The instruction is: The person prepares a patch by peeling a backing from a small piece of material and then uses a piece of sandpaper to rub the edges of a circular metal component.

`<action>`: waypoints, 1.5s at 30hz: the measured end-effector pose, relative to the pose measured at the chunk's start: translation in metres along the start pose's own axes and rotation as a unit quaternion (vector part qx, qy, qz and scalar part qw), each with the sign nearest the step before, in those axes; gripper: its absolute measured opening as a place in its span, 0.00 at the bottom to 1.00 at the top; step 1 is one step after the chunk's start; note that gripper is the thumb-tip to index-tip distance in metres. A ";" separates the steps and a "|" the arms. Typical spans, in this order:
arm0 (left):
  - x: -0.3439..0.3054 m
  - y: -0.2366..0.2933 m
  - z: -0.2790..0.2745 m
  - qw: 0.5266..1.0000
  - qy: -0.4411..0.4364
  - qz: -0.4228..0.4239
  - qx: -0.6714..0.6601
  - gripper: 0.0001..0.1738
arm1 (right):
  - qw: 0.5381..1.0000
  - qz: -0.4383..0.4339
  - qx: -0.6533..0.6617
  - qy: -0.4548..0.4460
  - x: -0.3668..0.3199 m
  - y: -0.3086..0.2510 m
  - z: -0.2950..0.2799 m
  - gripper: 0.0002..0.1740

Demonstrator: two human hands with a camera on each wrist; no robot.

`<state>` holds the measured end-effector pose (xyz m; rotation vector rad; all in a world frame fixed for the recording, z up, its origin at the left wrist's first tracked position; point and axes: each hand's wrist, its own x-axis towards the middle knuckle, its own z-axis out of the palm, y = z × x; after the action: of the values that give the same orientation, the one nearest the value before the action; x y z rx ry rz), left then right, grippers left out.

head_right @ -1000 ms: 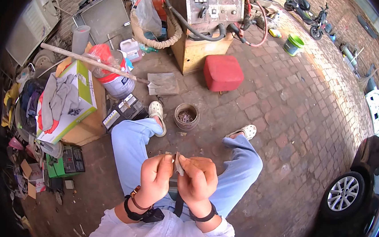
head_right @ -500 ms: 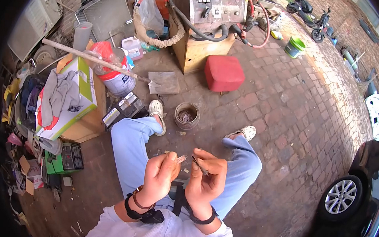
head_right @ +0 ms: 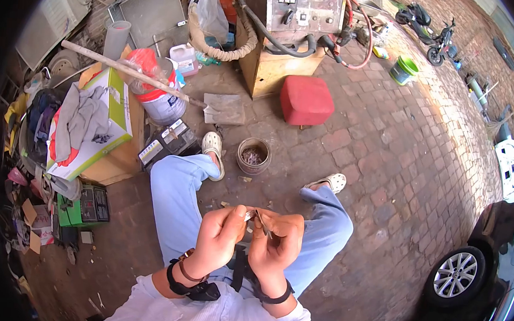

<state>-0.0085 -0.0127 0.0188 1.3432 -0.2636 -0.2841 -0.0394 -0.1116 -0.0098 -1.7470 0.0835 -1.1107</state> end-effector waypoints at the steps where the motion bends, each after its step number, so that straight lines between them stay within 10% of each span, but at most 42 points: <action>1: 0.000 -0.003 -0.002 0.998 -0.016 0.031 0.049 0.18 | 1.000 0.001 -0.001 -0.001 0.001 -0.001 0.000 0.13; 7: 0.006 0.002 -0.004 0.976 -0.027 0.127 0.176 0.15 | 0.999 0.035 -0.039 0.008 0.002 -0.005 0.003 0.10; 12: 0.002 -0.007 -0.009 0.973 -0.081 0.083 0.201 0.15 | 0.925 0.302 0.228 0.030 0.016 -0.013 0.002 0.07; 16: 0.007 -0.003 -0.010 0.997 -0.069 -0.017 -0.006 0.22 | 0.938 0.240 0.251 0.010 0.012 -0.021 0.002 0.07; 28: 0.005 -0.001 -0.011 0.985 -0.063 0.073 0.146 0.18 | 0.993 0.108 0.052 -0.010 0.002 -0.009 0.004 0.08; 33: -0.001 -0.012 -0.011 0.963 -0.107 0.149 0.195 0.20 | 0.916 0.308 0.257 -0.021 0.010 -0.013 -0.002 0.05; 35: -0.003 -0.005 -0.009 0.995 -0.098 0.004 0.025 0.23 | 0.832 0.404 0.377 0.045 0.016 -0.022 -0.001 0.06; 45: -0.004 0.005 -0.014 0.996 -0.086 -0.020 -0.028 0.25 | 0.909 0.271 0.315 0.001 0.008 -0.025 -0.010 0.08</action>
<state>-0.0076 0.0024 0.0209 1.2708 -0.3709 -0.4399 -0.0522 -0.1105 0.0152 -1.0423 0.1785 -0.6247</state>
